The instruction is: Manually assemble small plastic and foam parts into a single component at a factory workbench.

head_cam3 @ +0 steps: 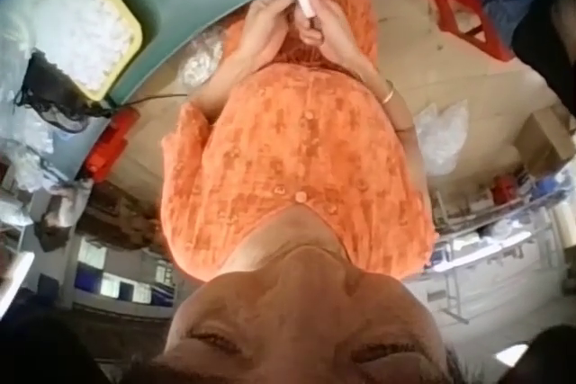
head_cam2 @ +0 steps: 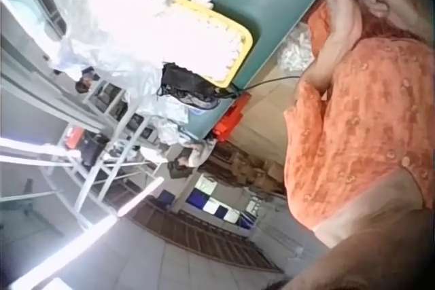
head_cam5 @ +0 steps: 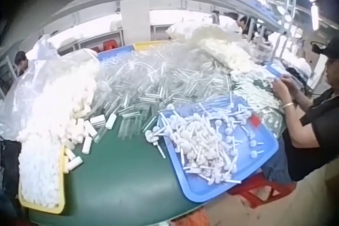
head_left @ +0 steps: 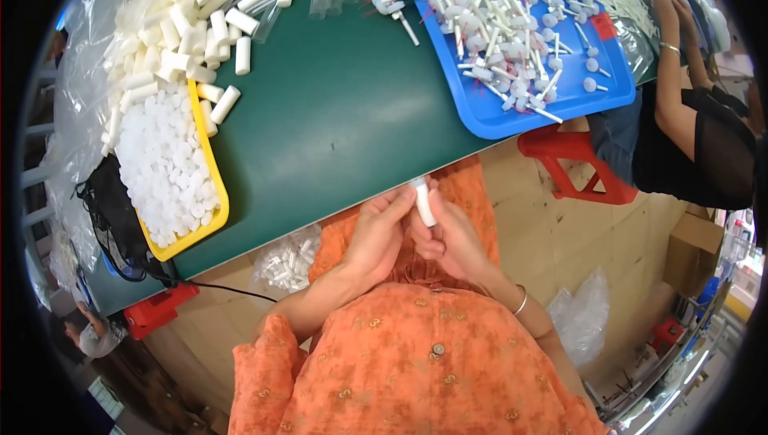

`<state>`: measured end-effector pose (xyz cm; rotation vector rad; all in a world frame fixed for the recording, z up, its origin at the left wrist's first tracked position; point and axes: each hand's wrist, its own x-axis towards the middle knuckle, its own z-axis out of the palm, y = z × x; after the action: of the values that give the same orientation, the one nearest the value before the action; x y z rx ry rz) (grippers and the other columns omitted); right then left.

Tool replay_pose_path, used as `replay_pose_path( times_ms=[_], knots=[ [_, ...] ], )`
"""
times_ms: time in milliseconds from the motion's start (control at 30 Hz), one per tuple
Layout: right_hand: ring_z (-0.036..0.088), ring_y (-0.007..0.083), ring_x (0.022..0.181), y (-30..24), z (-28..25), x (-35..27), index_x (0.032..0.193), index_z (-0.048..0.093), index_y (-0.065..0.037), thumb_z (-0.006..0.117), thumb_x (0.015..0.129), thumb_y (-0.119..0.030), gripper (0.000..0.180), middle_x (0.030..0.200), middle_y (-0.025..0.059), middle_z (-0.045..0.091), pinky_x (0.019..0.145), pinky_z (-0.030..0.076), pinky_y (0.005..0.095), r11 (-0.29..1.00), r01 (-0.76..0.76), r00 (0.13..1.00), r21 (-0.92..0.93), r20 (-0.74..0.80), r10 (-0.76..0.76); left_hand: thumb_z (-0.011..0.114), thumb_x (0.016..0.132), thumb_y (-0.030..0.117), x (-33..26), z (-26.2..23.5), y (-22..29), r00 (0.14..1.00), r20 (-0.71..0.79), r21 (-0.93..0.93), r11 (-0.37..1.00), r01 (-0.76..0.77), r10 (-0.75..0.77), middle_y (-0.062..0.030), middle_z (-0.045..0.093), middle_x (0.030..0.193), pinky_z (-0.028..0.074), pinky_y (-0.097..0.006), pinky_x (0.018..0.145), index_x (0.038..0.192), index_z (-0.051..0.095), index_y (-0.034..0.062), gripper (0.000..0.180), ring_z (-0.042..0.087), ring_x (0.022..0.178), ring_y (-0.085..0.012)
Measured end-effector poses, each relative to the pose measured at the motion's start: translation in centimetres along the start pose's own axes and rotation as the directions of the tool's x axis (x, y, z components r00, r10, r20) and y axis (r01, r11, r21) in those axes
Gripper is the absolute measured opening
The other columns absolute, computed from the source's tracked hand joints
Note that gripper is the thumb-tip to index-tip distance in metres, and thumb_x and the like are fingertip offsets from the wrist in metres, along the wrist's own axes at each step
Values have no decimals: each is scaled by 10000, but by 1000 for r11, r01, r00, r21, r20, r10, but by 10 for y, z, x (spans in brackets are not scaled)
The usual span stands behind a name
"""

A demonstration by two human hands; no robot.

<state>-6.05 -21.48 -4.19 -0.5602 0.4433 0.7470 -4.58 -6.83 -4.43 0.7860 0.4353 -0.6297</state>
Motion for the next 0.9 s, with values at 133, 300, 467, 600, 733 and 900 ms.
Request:
replay_pose_path(
  times_ms=[133, 300, 467, 600, 733, 900],
  knots=[
    [275, 53, 494, 6, 0, -1, 988, 473, -107, 279, 1082, -396, 361, 645, -50, 373, 450, 232, 208, 978, 81, 995, -192, -36, -89, 557, 997, 190, -2, 3, 5, 1000, -22, -20, 1000, -20, 19, -82, 638, 1191, 411, -358, 1041, 1179, 620, 23, 255, 564, 1138, -181],
    [209, 55, 468, 8, 3, 0, 1008, 502, -88, 333, 1068, -431, 387, 601, -52, 295, 428, 182, 222, 933, -88, 996, 350, 32, 82, 544, 1004, 198, -4, 4, 5, 996, -56, -70, 995, 68, -72, -87, 639, 1180, 412, -339, 1036, 1165, 618, 10, 259, 563, 1152, -187],
    [354, 105, 495, 19, -15, 10, 944, 544, -81, 389, 1045, -440, 403, 612, -44, 411, 461, 281, 261, 963, 197, 980, -185, 47, -192, 541, 1008, 246, -4, -6, 7, 996, 13, 23, 996, 87, -87, -91, 616, 1243, 410, -330, 1036, 1214, 597, 4, 322, 555, 1172, -191],
    [494, 196, 594, -23, -7, -16, 932, 633, -69, 654, 912, -355, 287, 666, 7, 542, 565, 402, 318, -273, 448, 647, -852, 519, -558, 541, 1017, 210, -31, 3, 20, 1000, 11, 46, 999, 26, -27, -85, 627, 1217, 481, -321, 933, 1218, 611, 22, 284, 597, 1079, -163],
    [592, 317, 967, -34, 11, -26, 1243, 559, 3, 799, 739, -245, 611, 1126, 141, 591, 822, 505, 396, -486, 566, 515, -666, 746, -422, 530, 1020, 211, -43, -1, 21, 995, 96, 8, 1000, -2, 1, -113, 644, 1193, 516, -353, 947, 1218, 585, 12, 286, 618, 1121, -191],
    [587, 343, 1050, -27, 8, -16, 1278, 513, 12, 805, 673, -155, 692, 1186, 158, 573, 913, 498, 435, -500, 585, 499, -638, 770, -398, 541, 1016, 211, -40, 1, 20, 985, 171, 47, 998, -30, 21, -118, 681, 1090, 561, -312, 870, 1191, 584, -6, 282, 678, 991, -190]
  ],
)
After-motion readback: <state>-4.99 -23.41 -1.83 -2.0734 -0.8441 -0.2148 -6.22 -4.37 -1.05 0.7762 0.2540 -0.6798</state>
